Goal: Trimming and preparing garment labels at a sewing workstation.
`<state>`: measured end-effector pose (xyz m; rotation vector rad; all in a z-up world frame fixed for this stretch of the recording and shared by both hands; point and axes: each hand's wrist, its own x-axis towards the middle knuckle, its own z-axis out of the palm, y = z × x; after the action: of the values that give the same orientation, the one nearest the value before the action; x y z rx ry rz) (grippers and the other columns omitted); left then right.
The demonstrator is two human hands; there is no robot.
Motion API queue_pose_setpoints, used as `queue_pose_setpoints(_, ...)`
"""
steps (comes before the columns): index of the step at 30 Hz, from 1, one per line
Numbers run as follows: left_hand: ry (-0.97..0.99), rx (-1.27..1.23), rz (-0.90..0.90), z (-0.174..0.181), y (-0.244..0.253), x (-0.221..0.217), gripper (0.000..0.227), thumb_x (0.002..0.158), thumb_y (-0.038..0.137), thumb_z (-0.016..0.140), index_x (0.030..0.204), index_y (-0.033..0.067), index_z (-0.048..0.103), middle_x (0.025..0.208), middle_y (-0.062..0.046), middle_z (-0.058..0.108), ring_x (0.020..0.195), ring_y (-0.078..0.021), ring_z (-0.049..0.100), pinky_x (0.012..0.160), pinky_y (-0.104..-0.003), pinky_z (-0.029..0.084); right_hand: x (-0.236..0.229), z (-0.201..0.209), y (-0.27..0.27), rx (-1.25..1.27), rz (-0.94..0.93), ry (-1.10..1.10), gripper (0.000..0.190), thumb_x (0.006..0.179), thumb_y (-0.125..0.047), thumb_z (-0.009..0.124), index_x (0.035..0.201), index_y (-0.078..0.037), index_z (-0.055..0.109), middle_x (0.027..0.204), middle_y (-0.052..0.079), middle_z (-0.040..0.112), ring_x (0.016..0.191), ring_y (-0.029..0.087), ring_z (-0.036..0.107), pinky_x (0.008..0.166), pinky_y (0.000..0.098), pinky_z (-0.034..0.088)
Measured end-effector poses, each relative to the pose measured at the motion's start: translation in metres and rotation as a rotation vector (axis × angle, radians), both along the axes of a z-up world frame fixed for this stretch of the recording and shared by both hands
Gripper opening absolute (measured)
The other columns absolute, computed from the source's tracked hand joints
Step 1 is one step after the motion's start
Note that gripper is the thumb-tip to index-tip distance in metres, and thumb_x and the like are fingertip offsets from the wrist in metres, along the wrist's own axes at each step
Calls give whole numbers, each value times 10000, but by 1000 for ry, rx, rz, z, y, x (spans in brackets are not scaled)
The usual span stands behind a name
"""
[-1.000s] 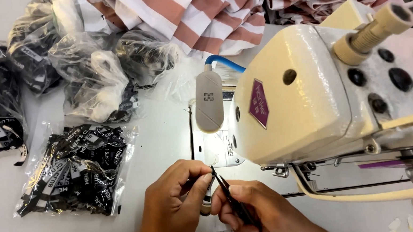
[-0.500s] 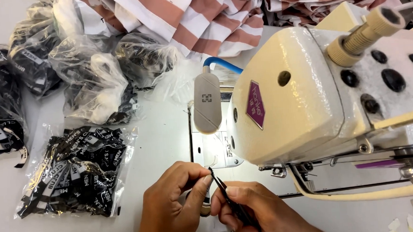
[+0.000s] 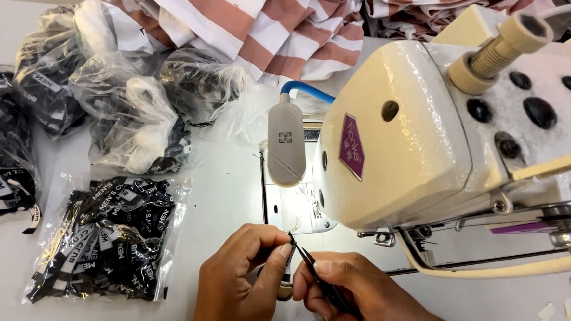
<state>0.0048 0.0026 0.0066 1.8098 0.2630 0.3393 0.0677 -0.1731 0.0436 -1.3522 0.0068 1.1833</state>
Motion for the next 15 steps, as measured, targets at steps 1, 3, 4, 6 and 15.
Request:
queue_pose_setpoints(1,1,0,1,-2,0,-1,93,870,169,667,847,166,757,803,75,750,727,-44,687,660,-206,562,0,-1,0,0,1,1,415,960,-330,495,908,54,645,608,109,402,448,146,284,406,243,238)
queue_pose_setpoints(3,-21,123,3,-7,0,-3,91,881,225,660,913,207,743,875,95,771,759,-55,715,671,-224,542,0,-4,-1,-4,-10,20,429,946,-345,505,919,55,657,610,122,421,438,145,286,395,238,236)
queue_pose_setpoints(4,-22,123,3,-6,-1,-2,91,881,225,660,913,207,743,875,95,771,759,-55,715,671,-224,542,0,-1,0,-3,-11,19,429,946,-345,505,919,55,657,610,122,421,438,145,286,395,238,236)
queue_pose_setpoints(6,-111,151,-6,-3,-1,-2,86,891,185,648,915,166,728,878,61,762,771,-69,718,656,-231,554,1,4,2,-21,33,-12,391,978,-307,473,904,38,643,616,108,413,441,136,283,405,238,237)
queue_pose_setpoints(15,-132,158,5,-1,-3,-2,81,888,167,642,902,168,722,874,63,754,758,-73,715,652,-230,565,0,6,2,-21,34,-43,388,972,-291,466,894,42,649,598,108,408,423,144,287,402,253,242)
